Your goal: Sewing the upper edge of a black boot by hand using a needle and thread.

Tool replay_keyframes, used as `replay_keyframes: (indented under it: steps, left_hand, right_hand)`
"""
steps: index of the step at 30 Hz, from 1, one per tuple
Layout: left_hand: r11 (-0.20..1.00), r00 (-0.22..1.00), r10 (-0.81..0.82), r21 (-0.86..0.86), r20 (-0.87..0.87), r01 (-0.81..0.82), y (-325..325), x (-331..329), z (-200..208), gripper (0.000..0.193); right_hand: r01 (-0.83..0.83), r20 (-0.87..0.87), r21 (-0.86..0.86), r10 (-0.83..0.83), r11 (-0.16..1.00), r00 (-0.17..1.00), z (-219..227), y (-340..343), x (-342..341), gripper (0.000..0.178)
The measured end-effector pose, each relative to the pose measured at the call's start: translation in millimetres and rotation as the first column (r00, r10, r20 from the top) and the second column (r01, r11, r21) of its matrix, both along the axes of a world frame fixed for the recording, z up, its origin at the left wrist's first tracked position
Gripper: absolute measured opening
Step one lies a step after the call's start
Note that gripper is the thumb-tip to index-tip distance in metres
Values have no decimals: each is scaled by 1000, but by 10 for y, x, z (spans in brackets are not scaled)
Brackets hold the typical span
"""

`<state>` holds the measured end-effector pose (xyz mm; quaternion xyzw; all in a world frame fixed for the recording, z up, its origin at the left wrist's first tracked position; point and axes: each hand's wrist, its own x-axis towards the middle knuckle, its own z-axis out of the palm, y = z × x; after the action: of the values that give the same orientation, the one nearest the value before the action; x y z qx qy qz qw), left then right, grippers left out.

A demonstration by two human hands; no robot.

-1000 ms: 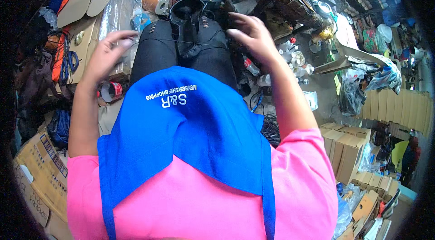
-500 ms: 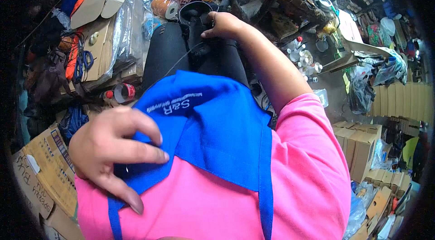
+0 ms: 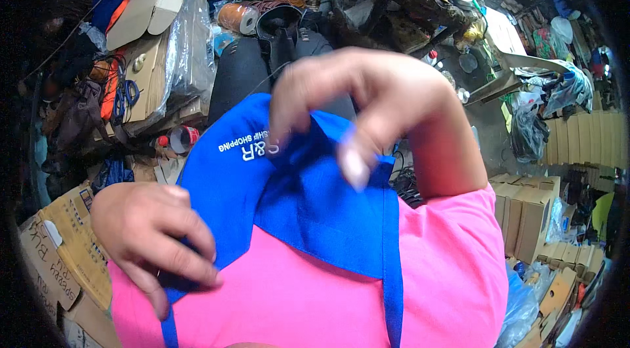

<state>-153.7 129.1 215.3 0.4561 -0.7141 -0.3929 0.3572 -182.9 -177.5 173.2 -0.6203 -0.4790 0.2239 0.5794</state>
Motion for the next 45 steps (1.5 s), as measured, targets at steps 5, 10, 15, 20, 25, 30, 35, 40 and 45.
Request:
replay_keyframes:
  steps: [5, 10, 15, 20, 25, 30, 35, 40, 45]
  left_hand:
    - [979, 981, -183, -82, 63, 188, 149, -6, 45, 23]
    - [971, 995, -94, -219, 32, 99, 307, -11, 352, 7]
    - [914, 947, -302, -252, 105, 320, 372, -107, 491, 23]
    - [942, 970, -224, -274, -90, 192, 273, -159, 344, 15]
    - [897, 920, 84, -373, -383, -237, 1161, 209, 31, 26]
    - [72, 64, 967, -22, 247, -997, 542, 661, -410, 29]
    - [565, 567, 779, 94, 266, -820, -74, 768, -675, 35]
    - [511, 497, 819, 28, 286, -859, -739, 1335, -1356, 32]
    - [332, 245, 809, -71, 534, -941, -1060, 1902, -1907, 39]
  right_hand:
    - [-125, 177, -168, 155, 978, 972, 267, 18, -357, 31]
    - [-335, 97, 138, 324, 932, 941, 312, -107, -461, 17]
    - [-578, -2, 180, 588, 796, 809, 427, -132, -514, 26]
    - [497, -95, 27, -492, 867, 865, 54, 302, -315, 89]
    - [-173, 190, -256, 225, 951, 956, -170, 653, -435, 79]
    - [-416, 199, -191, 450, 889, 870, 221, 348, -315, 62]
    - [6, -164, 335, 53, 942, 985, -384, -316, 158, 47]
    - [719, 266, -541, -723, 436, 638, -1166, -358, 930, 45]
    - [788, 666, -615, -522, 21, 533, -1261, -74, 1075, 55]
